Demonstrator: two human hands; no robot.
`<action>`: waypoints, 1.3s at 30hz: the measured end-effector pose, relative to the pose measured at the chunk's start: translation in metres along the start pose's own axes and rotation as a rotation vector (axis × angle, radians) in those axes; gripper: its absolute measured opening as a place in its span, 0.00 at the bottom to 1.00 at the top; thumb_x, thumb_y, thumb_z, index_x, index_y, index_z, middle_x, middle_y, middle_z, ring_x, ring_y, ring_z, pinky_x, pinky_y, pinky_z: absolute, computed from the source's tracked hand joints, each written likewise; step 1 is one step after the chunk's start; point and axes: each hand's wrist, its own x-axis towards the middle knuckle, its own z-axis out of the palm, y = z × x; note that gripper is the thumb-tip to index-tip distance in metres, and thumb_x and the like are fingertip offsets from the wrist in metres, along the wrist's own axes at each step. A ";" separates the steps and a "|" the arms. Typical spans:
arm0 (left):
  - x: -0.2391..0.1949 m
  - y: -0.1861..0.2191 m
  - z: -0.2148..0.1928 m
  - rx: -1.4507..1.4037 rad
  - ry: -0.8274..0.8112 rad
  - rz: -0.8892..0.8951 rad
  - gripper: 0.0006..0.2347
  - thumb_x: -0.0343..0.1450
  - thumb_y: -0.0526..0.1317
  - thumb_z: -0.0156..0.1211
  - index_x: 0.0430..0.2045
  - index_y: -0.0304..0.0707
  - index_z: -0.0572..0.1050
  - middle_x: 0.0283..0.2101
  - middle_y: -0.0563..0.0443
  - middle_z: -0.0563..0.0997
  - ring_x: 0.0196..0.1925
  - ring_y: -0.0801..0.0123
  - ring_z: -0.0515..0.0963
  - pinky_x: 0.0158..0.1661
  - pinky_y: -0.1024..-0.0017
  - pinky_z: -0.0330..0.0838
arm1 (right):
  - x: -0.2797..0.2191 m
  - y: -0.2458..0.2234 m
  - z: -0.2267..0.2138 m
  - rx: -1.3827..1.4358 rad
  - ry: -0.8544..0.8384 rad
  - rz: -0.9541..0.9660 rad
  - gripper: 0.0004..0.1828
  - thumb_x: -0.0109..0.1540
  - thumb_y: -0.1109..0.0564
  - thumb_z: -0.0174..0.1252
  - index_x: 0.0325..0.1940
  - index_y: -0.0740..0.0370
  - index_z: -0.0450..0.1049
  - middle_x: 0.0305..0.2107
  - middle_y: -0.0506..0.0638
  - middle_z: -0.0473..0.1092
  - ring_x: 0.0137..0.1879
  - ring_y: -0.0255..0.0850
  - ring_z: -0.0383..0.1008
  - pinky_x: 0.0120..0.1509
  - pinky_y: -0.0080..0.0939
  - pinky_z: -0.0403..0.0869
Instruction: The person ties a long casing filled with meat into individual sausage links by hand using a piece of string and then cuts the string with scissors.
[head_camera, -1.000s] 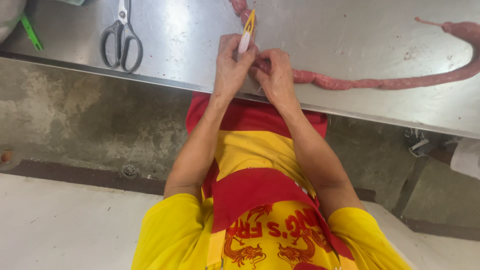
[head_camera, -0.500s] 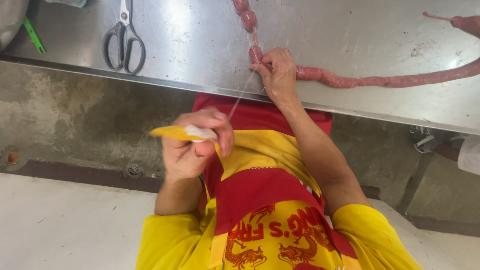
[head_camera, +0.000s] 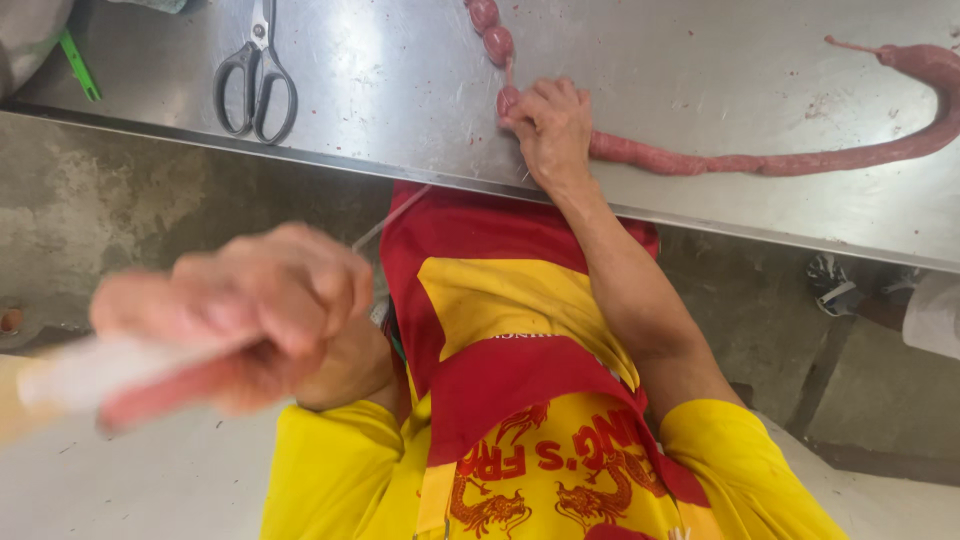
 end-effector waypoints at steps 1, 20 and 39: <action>0.002 -0.002 -0.008 0.000 -0.011 0.004 0.12 0.78 0.42 0.51 0.48 0.36 0.77 0.21 0.54 0.80 0.20 0.76 0.73 0.20 0.70 0.70 | 0.006 0.000 -0.002 -0.001 0.011 -0.004 0.10 0.51 0.61 0.72 0.26 0.58 0.76 0.28 0.50 0.72 0.40 0.51 0.72 0.46 0.52 0.65; -0.048 -0.257 -0.138 1.177 -0.061 -0.687 0.15 0.74 0.36 0.55 0.55 0.30 0.71 0.45 0.22 0.77 0.48 0.33 0.77 0.50 0.51 0.71 | -0.017 0.007 -0.036 0.189 -0.139 0.222 0.16 0.63 0.62 0.68 0.52 0.63 0.72 0.41 0.59 0.67 0.49 0.57 0.70 0.52 0.53 0.71; -0.006 -0.168 -0.090 0.941 -0.157 -0.400 0.09 0.79 0.33 0.57 0.51 0.31 0.73 0.43 0.44 0.77 0.44 0.64 0.80 0.46 0.66 0.76 | -0.032 0.008 -0.014 0.391 -0.155 0.195 0.26 0.58 0.68 0.66 0.61 0.66 0.71 0.54 0.60 0.68 0.61 0.57 0.70 0.66 0.49 0.72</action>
